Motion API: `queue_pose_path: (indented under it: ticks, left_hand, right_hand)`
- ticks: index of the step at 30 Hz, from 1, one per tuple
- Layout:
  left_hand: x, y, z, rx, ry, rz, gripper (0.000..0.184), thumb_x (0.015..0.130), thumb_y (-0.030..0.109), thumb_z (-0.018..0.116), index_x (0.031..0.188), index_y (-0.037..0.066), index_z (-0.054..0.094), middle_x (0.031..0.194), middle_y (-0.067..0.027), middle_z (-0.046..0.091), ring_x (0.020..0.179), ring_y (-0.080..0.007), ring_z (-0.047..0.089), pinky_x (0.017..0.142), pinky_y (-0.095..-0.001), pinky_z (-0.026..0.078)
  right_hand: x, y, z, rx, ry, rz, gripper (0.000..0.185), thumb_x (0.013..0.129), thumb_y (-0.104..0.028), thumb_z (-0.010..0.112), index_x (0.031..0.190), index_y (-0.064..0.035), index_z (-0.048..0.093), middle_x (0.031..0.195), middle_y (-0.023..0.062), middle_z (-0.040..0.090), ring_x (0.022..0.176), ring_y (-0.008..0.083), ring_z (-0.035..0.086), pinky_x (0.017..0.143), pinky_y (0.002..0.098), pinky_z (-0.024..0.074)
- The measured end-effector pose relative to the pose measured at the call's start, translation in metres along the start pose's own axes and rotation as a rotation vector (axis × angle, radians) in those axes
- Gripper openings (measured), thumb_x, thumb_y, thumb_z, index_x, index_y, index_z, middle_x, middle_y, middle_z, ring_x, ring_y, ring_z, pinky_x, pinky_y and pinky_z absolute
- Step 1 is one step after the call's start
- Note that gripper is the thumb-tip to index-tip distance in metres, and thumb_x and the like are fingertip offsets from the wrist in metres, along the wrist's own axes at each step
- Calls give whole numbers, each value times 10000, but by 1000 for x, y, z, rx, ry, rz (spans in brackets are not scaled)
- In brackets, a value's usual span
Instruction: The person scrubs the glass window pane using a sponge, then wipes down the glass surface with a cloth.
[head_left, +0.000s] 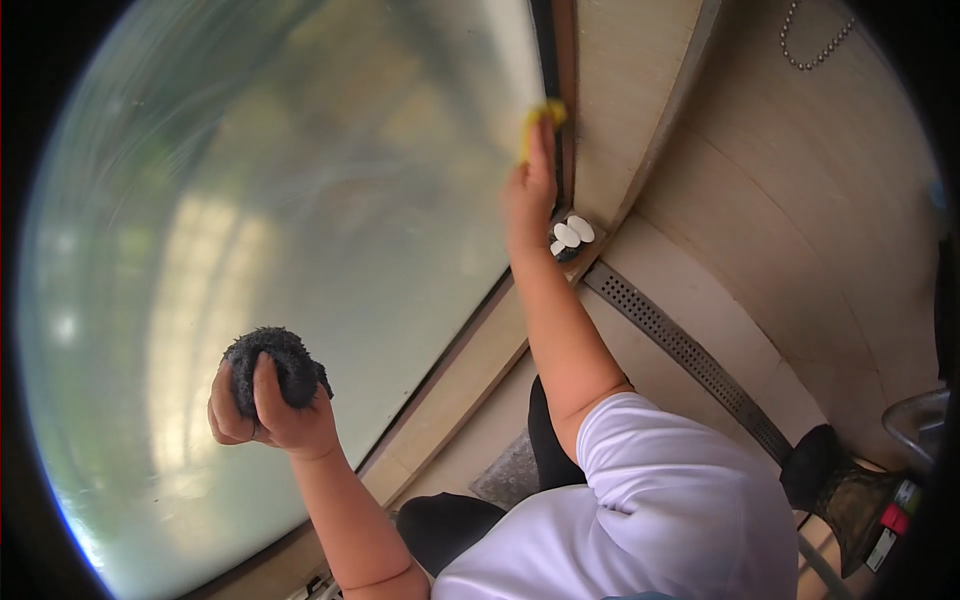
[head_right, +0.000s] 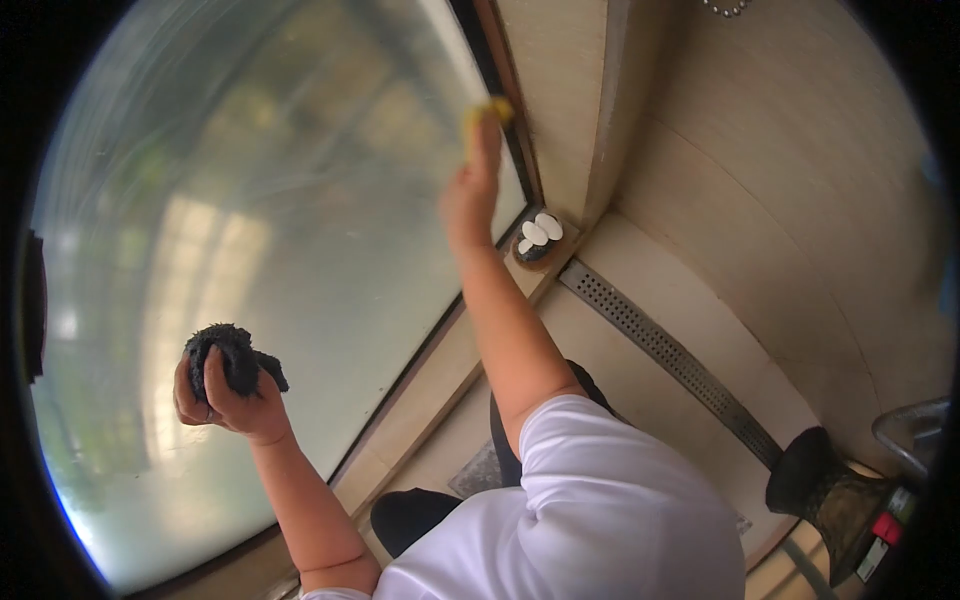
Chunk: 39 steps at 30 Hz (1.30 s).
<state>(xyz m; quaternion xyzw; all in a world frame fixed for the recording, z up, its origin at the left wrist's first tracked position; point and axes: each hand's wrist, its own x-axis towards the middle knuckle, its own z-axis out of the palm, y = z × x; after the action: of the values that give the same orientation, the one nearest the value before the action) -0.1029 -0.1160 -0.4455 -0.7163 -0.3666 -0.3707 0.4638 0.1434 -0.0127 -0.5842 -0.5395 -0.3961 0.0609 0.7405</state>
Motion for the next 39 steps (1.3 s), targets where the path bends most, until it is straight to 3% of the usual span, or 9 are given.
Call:
queue_pose_path:
  ticks: [3, 6, 11, 15, 18, 23, 30, 37, 39]
  left_hand:
    - [-1, 0, -1, -20, -37, 2, 288, 744, 116, 667, 1001, 135, 540, 1136, -113, 450, 1002, -266, 377, 782, -339, 369]
    - [7, -7, -15, -59, -59, -3, 305, 737, 103, 673, 1008, 143, 539, 1136, -109, 453, 1002, -268, 380, 787, -341, 369]
    - [5, -5, -14, -65, -56, -6, 293, 741, 130, 677, 1002, 147, 544, 1133, -101, 458, 1003, -266, 383, 790, -344, 368]
    - [11, 0, -17, -36, -115, 38, 380, 713, -19, 627, 1054, 109, 519, 1150, -136, 423, 1038, -283, 385, 808, -351, 402]
    - [11, -3, -14, -19, -94, 51, 297, 732, 132, 677, 998, 152, 549, 1119, -95, 469, 998, -262, 390, 790, -342, 368]
    - [8, -6, -8, -40, -105, 78, 300, 724, 139, 682, 993, 151, 551, 1119, -95, 467, 989, -260, 395, 783, -338, 368]
    - [14, -2, -8, -39, -147, 109, 338, 719, 28, 652, 1021, 122, 531, 1131, -130, 447, 1011, -275, 412, 815, -351, 380]
    - [16, -1, -12, -44, -193, 130, 336, 711, 66, 669, 1014, 137, 541, 1127, -115, 460, 1007, -271, 406, 803, -347, 373]
    - [16, -2, -8, -51, -159, 106, 346, 672, 92, 717, 968, 177, 560, 1115, -79, 473, 976, -252, 402, 776, -325, 366]
  right_hand:
    - [11, -32, 11, -6, 27, -205, 545, 802, 103, 292, 1328, -36, 316, 1401, 155, 267, 1297, 266, 267, 1044, 316, 246]
    - [-23, 32, 15, -108, 106, -31, 617, 759, 144, 287, 1346, -44, 284, 1396, 175, 261, 1311, 292, 224, 1067, 379, 205]
    - [-43, 57, -8, 423, 182, 978, 539, 819, 58, 283, 1350, -35, 269, 1395, 165, 273, 1290, 277, 274, 1034, 319, 275]
    - [-37, 24, 9, 25, 124, 532, 527, 818, 56, 274, 1339, -26, 285, 1411, 153, 247, 1305, 265, 244, 1059, 321, 235]
    - [-55, 49, 15, -63, 101, 252, 605, 765, 113, 269, 1352, -31, 258, 1421, 153, 216, 1316, 262, 215, 1089, 338, 168]
    - [-77, 127, -1, 826, 281, 1192, 586, 779, 91, 274, 1348, -49, 278, 1406, 158, 254, 1308, 237, 234, 1078, 320, 185]
    - [-61, 97, 24, -19, 268, 701, 583, 783, 61, 274, 1354, -53, 261, 1333, 188, 365, 1142, 300, 457, 965, 340, 381]
    - [-51, 108, 2, 725, 452, 1312, 396, 910, -127, 285, 1288, -66, 384, 1248, 123, 458, 1109, 234, 461, 942, 329, 368]
    - [-48, 106, 11, 528, 450, 1157, 374, 922, -179, 301, 1258, -64, 417, 1231, 120, 471, 1100, 224, 459, 938, 335, 366]
